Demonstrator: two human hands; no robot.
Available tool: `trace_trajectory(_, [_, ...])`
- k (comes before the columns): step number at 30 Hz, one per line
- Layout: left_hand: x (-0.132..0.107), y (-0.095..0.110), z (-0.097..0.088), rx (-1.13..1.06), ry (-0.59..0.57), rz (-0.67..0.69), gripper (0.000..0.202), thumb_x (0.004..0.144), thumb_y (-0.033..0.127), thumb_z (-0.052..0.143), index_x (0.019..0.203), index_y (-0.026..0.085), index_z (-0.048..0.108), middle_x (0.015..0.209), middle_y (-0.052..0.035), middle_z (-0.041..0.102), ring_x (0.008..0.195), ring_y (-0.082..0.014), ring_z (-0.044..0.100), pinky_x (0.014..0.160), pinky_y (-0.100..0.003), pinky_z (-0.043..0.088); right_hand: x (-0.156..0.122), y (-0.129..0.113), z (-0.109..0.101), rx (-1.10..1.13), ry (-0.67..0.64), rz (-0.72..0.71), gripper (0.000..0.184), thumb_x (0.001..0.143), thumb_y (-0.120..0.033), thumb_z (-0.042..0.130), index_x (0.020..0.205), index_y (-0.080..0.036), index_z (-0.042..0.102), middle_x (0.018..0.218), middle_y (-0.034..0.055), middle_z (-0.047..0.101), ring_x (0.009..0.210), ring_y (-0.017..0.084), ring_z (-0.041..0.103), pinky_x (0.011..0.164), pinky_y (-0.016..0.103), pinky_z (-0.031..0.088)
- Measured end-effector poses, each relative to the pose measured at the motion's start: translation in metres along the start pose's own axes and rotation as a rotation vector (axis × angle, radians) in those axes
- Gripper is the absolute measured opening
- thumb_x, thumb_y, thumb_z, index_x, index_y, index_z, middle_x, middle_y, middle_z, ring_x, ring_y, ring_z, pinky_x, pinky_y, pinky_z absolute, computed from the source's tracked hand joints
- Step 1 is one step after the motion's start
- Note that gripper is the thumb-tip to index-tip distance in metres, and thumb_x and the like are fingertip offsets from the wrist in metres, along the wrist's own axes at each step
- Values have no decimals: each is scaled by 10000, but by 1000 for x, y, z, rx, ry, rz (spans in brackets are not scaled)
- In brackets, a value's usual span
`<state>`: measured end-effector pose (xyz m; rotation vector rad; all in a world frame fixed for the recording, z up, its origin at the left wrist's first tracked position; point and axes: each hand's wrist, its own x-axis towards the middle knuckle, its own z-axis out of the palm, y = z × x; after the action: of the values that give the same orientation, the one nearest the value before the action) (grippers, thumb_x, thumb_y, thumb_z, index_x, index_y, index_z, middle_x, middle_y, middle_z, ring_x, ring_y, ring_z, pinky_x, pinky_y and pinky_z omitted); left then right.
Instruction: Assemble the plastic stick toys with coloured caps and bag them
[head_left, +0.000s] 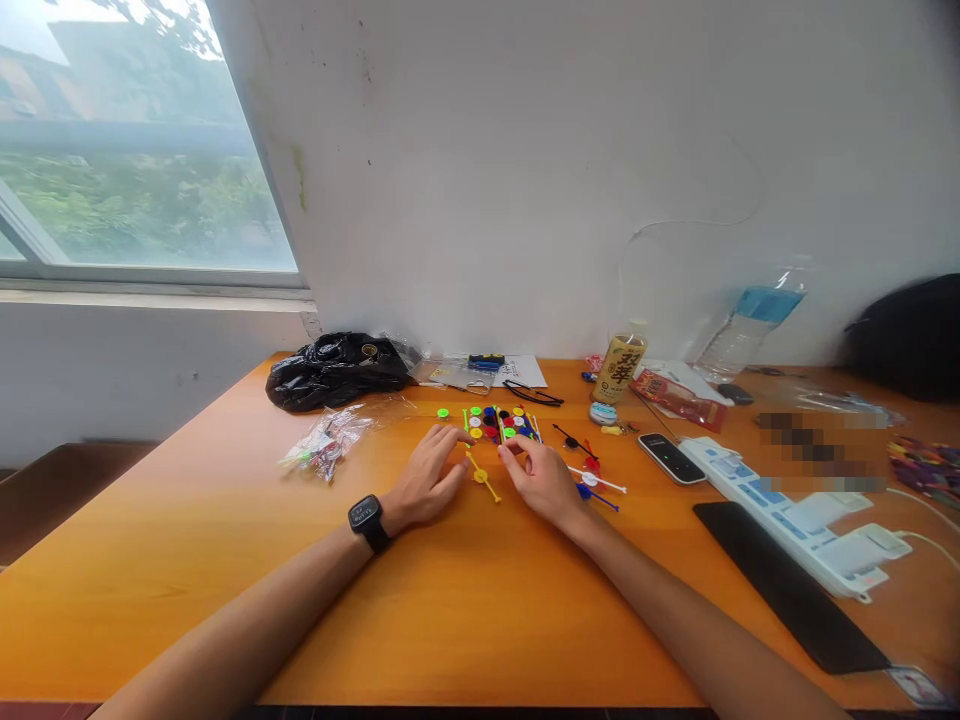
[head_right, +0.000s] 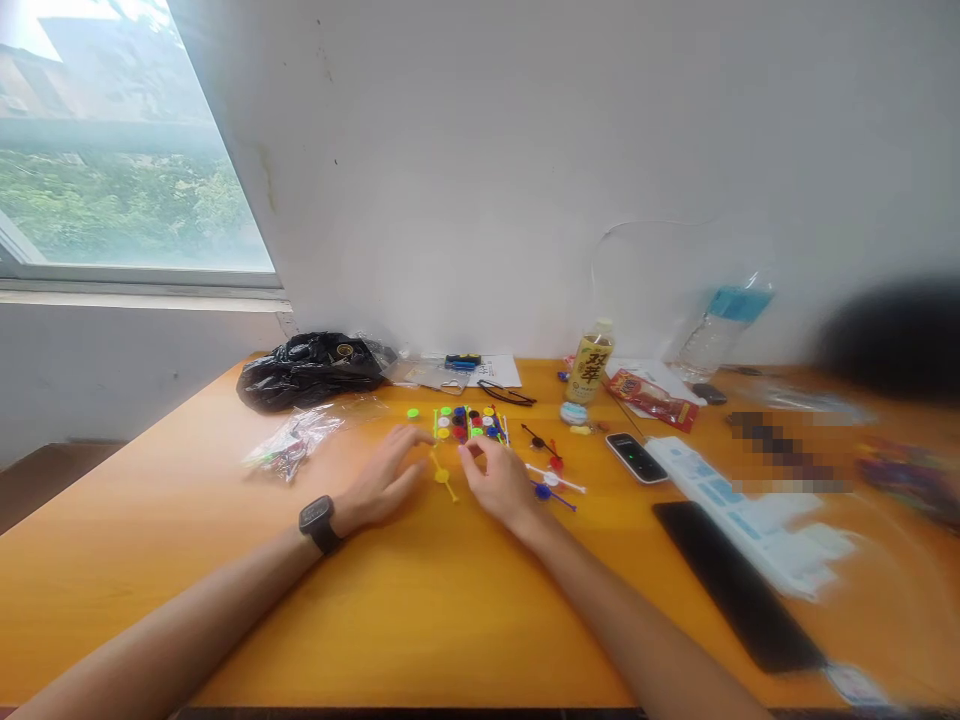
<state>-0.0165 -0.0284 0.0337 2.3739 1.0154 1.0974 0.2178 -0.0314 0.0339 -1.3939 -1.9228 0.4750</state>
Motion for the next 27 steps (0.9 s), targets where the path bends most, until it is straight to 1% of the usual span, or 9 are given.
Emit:
trace_trajectory(3, [1, -1, -1, 10, 79, -38, 182, 1045, 260, 452, 1153, 222, 593, 1139, -81, 661, 1106, -254, 585, 1014, -420, 478, -4, -8, -1, -8, 43, 22, 298, 1014, -463, 545, 929, -232, 713, 891, 31, 776, 663, 186, 629, 587, 286, 366])
trace_trajectory(5, [2, -1, 0, 10, 72, -61, 169, 1051, 315, 484, 1127, 221, 602, 1107, -77, 671, 1075, -249, 606, 992, -408, 492, -7, -10, 0, -19, 67, -3, 294, 1018, -458, 537, 926, -232, 701, 856, 29, 763, 664, 188, 631, 593, 286, 366])
trace_trajectory(8, [1, 0, 0, -25, -30, -68, 213, 1054, 386, 515, 1146, 225, 619, 1114, -71, 691, 1060, -239, 637, 982, -393, 505, -8, -9, 1, -45, 92, -35, 296, 1032, -446, 511, 948, -229, 693, 797, 27, 732, 662, 192, 624, 606, 290, 366])
trace_trajectory(11, [1, 1, 0, -84, -141, -51, 276, 1056, 411, 518, 1242, 236, 623, 1189, -70, 696, 1116, -237, 644, 1016, -388, 504, -5, -4, 0, -44, 93, -43, 311, 1040, -453, 494, 949, -228, 688, 759, 19, 701, 631, 186, 599, 603, 292, 361])
trace_trajectory(14, [0, 1, -2, -138, -194, -49, 336, 1057, 440, 517, 1313, 245, 613, 1265, -74, 685, 1178, -243, 634, 1053, -390, 499, -1, 1, -1, -17, 92, -17, 337, 1041, -481, 489, 924, -225, 675, 681, 1, 649, 565, 174, 548, 582, 293, 348])
trace_trajectory(17, [0, 0, -2, -164, -149, -86, 351, 1078, 462, 466, 1301, 241, 622, 1282, -83, 682, 1184, -244, 630, 1061, -394, 501, 2, 7, 1, 63, 58, 10, 380, 1043, -531, 469, 938, -225, 669, 630, -14, 610, 519, 167, 506, 554, 289, 346])
trace_trajectory(21, [2, -2, -2, -155, -26, -120, 350, 1108, 432, 387, 1251, 222, 627, 1241, -91, 687, 1172, -243, 619, 1057, -400, 494, 4, 12, 5, 232, 1, 24, 482, 1030, -611, 454, 926, -213, 706, 673, 12, 635, 584, 182, 549, 569, 284, 402])
trace_trajectory(25, [3, -6, 0, -113, 85, -145, 330, 1115, 409, 376, 1226, 220, 623, 1216, -90, 681, 1164, -243, 606, 1057, -408, 484, 5, 11, 5, 319, 104, 74, 610, 1000, -690, 459, 722, -195, 682, 569, 10, 517, 552, 170, 478, 538, 286, 367])
trace_trajectory(27, [3, -9, 2, -91, 117, -157, 324, 1117, 413, 377, 1225, 226, 618, 1214, -87, 681, 1163, -243, 599, 1055, -411, 482, 5, 10, 4, 337, 142, 75, 626, 990, -705, 470, 688, -193, 668, 553, 5, 482, 542, 163, 449, 533, 287, 349])
